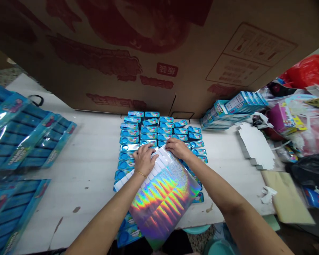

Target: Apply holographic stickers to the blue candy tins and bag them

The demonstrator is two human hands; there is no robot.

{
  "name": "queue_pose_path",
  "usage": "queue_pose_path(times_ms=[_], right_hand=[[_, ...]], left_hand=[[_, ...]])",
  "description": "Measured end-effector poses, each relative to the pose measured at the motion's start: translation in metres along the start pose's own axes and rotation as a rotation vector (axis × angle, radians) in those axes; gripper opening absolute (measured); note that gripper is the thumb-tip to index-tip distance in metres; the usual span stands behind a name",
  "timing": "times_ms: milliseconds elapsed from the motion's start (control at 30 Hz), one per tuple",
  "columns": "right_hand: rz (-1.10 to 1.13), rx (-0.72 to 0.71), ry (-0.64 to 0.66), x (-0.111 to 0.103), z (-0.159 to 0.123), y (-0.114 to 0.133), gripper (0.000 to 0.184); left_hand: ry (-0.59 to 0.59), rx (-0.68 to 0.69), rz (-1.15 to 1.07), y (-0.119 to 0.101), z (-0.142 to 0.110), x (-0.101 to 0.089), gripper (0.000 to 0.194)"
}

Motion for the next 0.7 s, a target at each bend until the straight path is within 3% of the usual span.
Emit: queue_pose_path(times_ms=[133,367,533,700], right_hand=[[-0.040,0.015,0.010,0.000,-0.002,0.006,0.012],[0.152,0.129,-0.065,-0.043,-0.020,0.017,0.013],[0.352,0.252,-0.163,-0.037,-0.016,0.001,0.014],[0.335,0.264,-0.279,-0.038,-0.025,0.002,0.016]], left_hand=[[0.003,-0.008,0.005,0.000,0.000,0.000,0.018],[0.021,-0.029,-0.006,-0.002,0.001,0.001,0.017],[0.003,-0.014,-0.008,-0.001,0.001,0.000,0.017],[-0.006,-0.011,-0.026,0.001,-0.001,0.002,0.017]])
Point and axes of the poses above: each hand's wrist, its own z-axis towards the middle knuckle, its own x-axis out of the palm, y = z × x, the point moved 6 cm from there along z, towards the middle knuckle, and after that the axes turned 2 degrees about -y, right-handed, at the moved point
